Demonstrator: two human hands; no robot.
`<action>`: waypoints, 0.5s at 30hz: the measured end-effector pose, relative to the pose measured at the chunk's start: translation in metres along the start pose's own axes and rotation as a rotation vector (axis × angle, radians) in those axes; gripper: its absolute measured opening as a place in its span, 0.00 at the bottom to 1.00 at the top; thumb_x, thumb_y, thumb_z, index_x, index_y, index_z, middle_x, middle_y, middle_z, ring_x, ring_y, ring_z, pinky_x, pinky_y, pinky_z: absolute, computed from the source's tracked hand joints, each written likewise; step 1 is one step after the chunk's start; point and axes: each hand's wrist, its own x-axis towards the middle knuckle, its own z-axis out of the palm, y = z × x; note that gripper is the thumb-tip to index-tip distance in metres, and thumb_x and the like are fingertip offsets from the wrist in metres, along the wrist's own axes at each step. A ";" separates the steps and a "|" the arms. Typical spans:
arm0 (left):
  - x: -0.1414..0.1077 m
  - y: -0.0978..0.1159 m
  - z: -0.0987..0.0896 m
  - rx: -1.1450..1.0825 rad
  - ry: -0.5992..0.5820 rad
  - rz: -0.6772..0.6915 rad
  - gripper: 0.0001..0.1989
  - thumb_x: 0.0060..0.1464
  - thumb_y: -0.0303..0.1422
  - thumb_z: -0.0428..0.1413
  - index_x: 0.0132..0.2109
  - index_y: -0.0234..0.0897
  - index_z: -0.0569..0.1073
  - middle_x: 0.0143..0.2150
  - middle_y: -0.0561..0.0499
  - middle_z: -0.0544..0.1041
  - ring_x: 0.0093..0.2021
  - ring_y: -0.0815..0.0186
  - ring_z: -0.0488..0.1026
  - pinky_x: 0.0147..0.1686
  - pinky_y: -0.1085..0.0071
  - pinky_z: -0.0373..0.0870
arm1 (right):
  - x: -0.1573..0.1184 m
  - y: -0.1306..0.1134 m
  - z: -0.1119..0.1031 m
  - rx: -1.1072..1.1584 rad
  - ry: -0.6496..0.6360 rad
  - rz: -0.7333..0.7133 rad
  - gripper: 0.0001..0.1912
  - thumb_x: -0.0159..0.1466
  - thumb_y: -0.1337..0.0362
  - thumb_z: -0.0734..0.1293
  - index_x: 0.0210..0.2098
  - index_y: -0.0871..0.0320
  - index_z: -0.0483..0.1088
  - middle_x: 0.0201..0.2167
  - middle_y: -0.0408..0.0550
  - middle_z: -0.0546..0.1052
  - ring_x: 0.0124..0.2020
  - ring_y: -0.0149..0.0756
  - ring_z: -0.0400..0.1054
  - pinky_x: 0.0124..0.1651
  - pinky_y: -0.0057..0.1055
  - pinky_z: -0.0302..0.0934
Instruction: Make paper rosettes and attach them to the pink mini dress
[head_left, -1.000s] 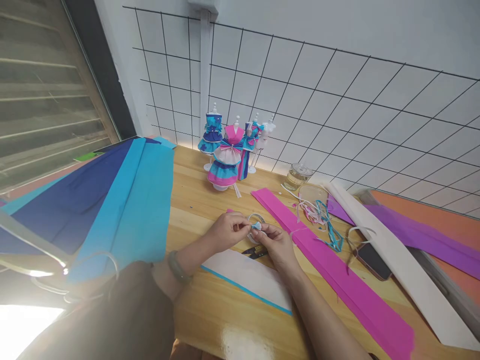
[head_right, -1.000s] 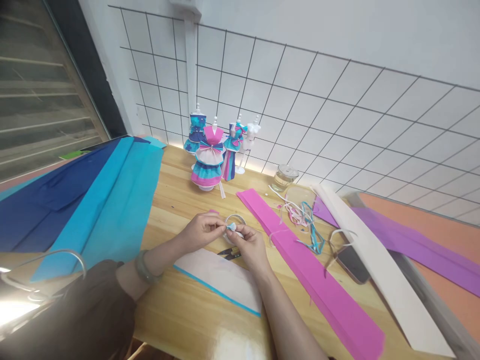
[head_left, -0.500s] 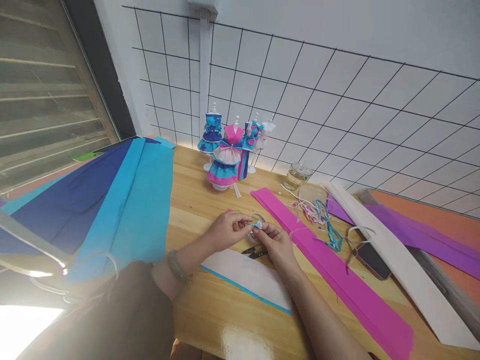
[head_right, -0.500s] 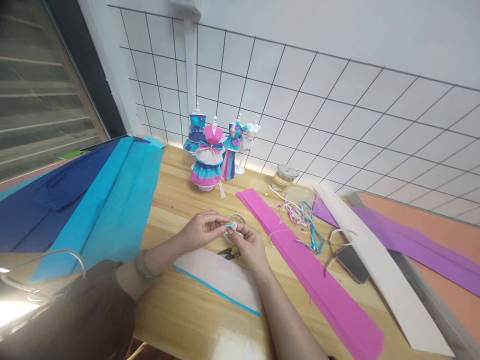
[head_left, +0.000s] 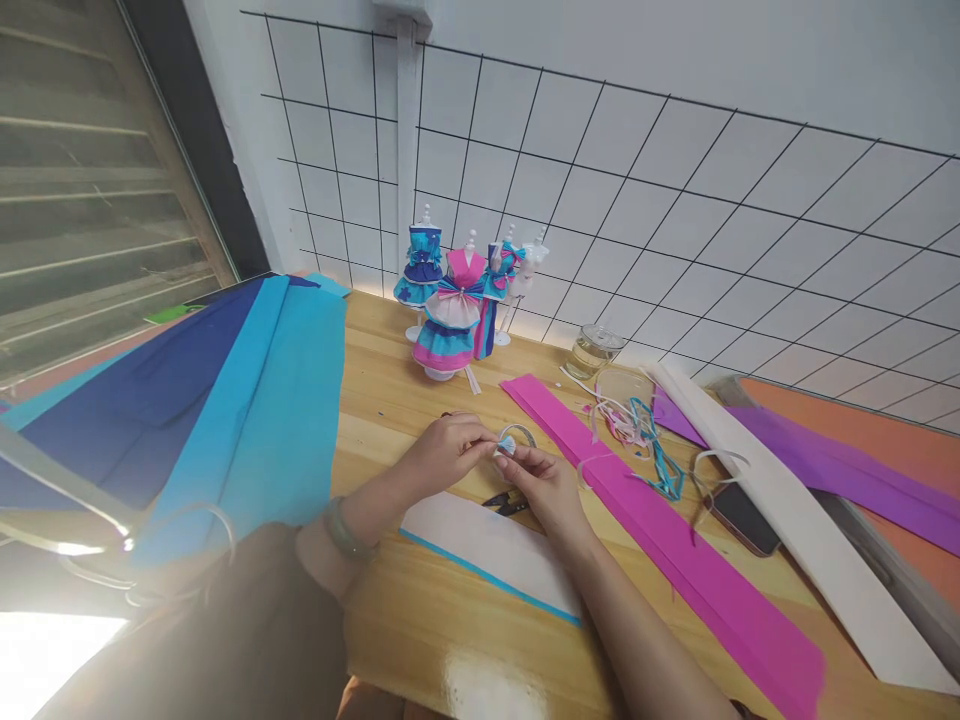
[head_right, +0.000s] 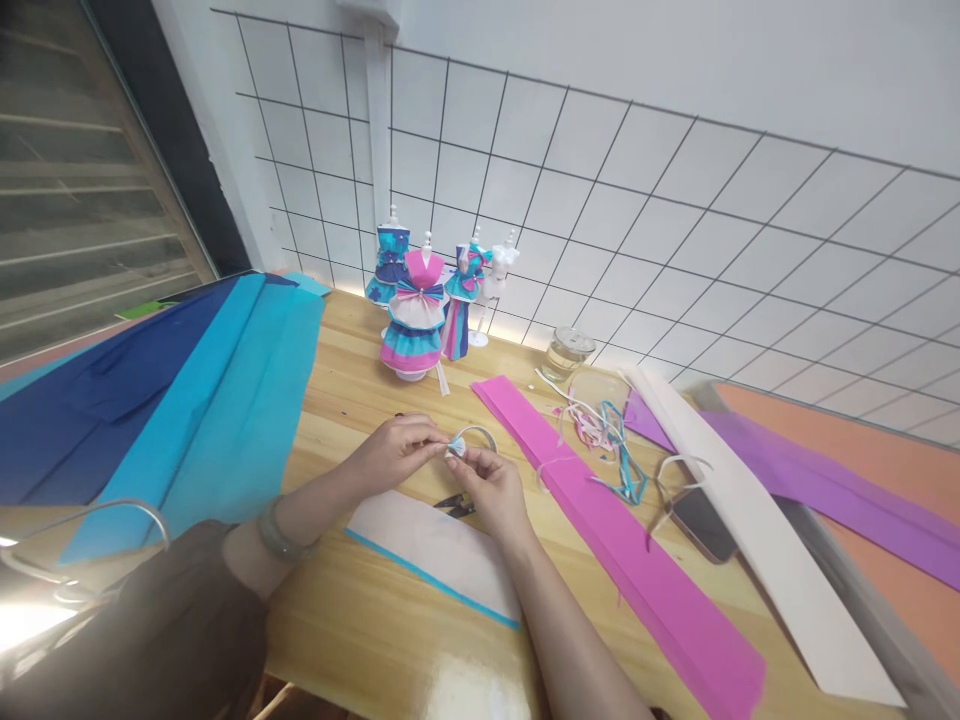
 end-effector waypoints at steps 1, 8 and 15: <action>0.000 0.000 -0.001 0.005 0.005 -0.002 0.08 0.52 0.28 0.49 0.34 0.35 0.73 0.29 0.49 0.72 0.34 0.68 0.67 0.35 0.73 0.62 | 0.000 0.000 0.001 -0.013 -0.001 -0.012 0.12 0.51 0.59 0.68 0.33 0.59 0.73 0.26 0.43 0.73 0.24 0.28 0.61 0.27 0.25 0.54; 0.000 0.003 -0.001 -0.069 0.033 -0.077 0.08 0.51 0.30 0.50 0.32 0.35 0.74 0.28 0.50 0.73 0.32 0.68 0.68 0.33 0.73 0.62 | 0.000 -0.001 0.005 -0.128 0.053 -0.057 0.15 0.51 0.54 0.66 0.31 0.59 0.74 0.23 0.42 0.72 0.22 0.29 0.61 0.25 0.26 0.53; 0.000 -0.005 0.007 -0.485 -0.009 -0.393 0.10 0.47 0.35 0.53 0.31 0.33 0.74 0.30 0.50 0.74 0.31 0.68 0.68 0.31 0.74 0.62 | -0.001 -0.004 0.004 -0.195 0.099 -0.013 0.15 0.52 0.52 0.65 0.28 0.60 0.70 0.16 0.39 0.64 0.15 0.25 0.51 0.18 0.24 0.46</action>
